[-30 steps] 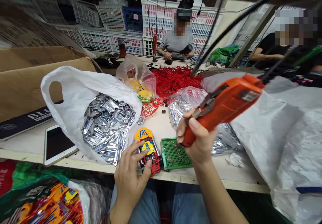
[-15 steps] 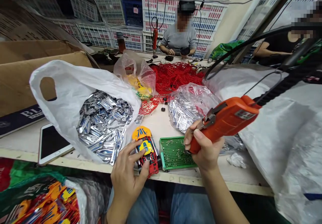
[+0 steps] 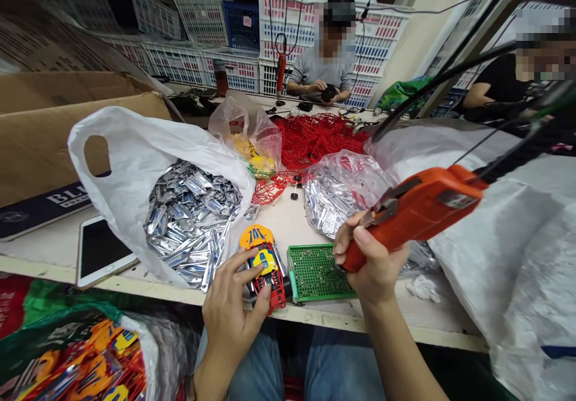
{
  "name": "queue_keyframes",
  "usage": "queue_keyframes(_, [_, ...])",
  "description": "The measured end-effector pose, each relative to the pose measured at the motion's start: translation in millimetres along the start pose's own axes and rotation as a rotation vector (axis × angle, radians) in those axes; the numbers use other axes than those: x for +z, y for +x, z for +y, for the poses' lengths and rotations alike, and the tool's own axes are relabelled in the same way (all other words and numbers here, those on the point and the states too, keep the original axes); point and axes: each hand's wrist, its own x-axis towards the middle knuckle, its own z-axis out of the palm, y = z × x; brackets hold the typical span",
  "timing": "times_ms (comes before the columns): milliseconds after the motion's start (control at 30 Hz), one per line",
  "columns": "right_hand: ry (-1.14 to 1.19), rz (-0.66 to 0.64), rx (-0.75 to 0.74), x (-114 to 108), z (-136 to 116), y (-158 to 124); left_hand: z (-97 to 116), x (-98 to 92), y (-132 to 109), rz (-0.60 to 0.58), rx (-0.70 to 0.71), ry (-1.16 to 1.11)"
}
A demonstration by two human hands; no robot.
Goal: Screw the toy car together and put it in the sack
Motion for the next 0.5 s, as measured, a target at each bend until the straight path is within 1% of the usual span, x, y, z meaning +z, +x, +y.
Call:
queue_keyframes(100, [0.061,0.019,-0.047,20.9,-16.1,8.3,0.3,0.5,0.5,-0.002,-0.024,-0.018])
queue_keyframes(200, [0.194,0.024,-0.037,50.7,-23.1,10.1,0.2,1.3,0.8,-0.011,-0.040,-0.026])
queue_keyframes(267, [0.281,-0.006,0.000,69.6,-20.6,6.9,0.3,1.3,0.9,-0.019,-0.041,-0.016])
queue_keyframes(333, [0.342,-0.065,0.041,84.0,-14.4,1.7,0.9,0.6,0.9,-0.024,-0.042,-0.013])
queue_keyframes(400, [0.365,-0.115,0.075,92.4,-7.5,-3.6,2.2,-0.6,1.1,-0.016,-0.040,-0.012])
queue_keyframes(500, [0.340,-0.149,0.100,96.2,0.0,-8.7,4.1,-1.6,2.0,-0.013,-0.037,0.000])
